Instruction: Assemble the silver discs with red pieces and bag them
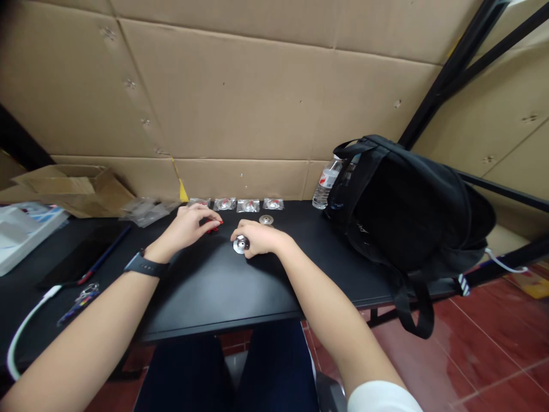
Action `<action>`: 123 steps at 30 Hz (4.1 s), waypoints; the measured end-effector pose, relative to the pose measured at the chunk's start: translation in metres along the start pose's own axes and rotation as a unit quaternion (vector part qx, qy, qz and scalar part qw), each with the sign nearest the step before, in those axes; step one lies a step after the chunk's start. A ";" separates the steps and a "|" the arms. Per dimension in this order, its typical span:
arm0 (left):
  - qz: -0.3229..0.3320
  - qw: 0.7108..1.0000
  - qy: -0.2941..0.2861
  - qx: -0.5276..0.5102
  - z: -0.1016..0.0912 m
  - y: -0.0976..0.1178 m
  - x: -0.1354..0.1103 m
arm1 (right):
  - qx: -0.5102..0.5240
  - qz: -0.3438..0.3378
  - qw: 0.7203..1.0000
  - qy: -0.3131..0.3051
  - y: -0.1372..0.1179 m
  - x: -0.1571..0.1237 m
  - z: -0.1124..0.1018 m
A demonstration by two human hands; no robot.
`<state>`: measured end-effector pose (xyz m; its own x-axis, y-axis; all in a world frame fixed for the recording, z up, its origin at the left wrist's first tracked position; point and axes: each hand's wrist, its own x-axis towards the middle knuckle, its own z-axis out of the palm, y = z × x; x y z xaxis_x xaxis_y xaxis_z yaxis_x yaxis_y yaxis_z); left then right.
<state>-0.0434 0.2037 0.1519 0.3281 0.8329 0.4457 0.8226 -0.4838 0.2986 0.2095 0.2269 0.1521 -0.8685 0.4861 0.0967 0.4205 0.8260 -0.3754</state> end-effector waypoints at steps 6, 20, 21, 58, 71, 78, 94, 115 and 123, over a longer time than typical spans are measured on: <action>0.001 1.000 0.014 0.008 0.001 0.000 -0.001 | -0.013 -0.021 0.998 -0.051 -0.002 -0.002 -0.004; -0.022 0.995 0.100 -0.014 0.008 0.010 -0.001 | 0.207 0.033 0.929 0.304 -0.007 0.009 0.008; -0.021 0.994 0.104 -0.021 0.009 0.013 -0.001 | 0.258 0.031 0.915 0.309 -0.008 0.011 0.011; 0.017 0.986 0.128 0.109 -0.004 0.051 -0.010 | 0.520 0.084 0.805 0.275 -0.007 0.021 0.027; 0.013 0.990 0.132 0.054 0.004 0.052 -0.008 | 0.457 0.077 0.823 0.329 -0.003 0.022 0.025; -0.031 0.996 0.087 -0.001 0.008 0.049 -0.006 | 0.408 0.069 0.863 0.288 0.003 0.019 0.022; -0.035 0.998 -0.006 0.052 0.010 -0.006 -0.003 | 0.131 0.053 0.973 0.184 0.014 -0.001 0.001; -0.078 0.988 -0.013 0.131 0.016 -0.031 -0.009 | -0.026 0.244 0.954 0.174 0.075 -0.022 -0.013; -0.063 0.989 -0.001 0.137 0.022 -0.034 -0.009 | -0.079 0.288 0.943 0.148 0.080 -0.026 -0.015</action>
<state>-0.0636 0.2186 0.1195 0.2159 0.8823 0.4183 0.9516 -0.2862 0.1123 0.2693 0.2846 0.1332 -0.3829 0.9059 0.1811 0.8543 0.4218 -0.3037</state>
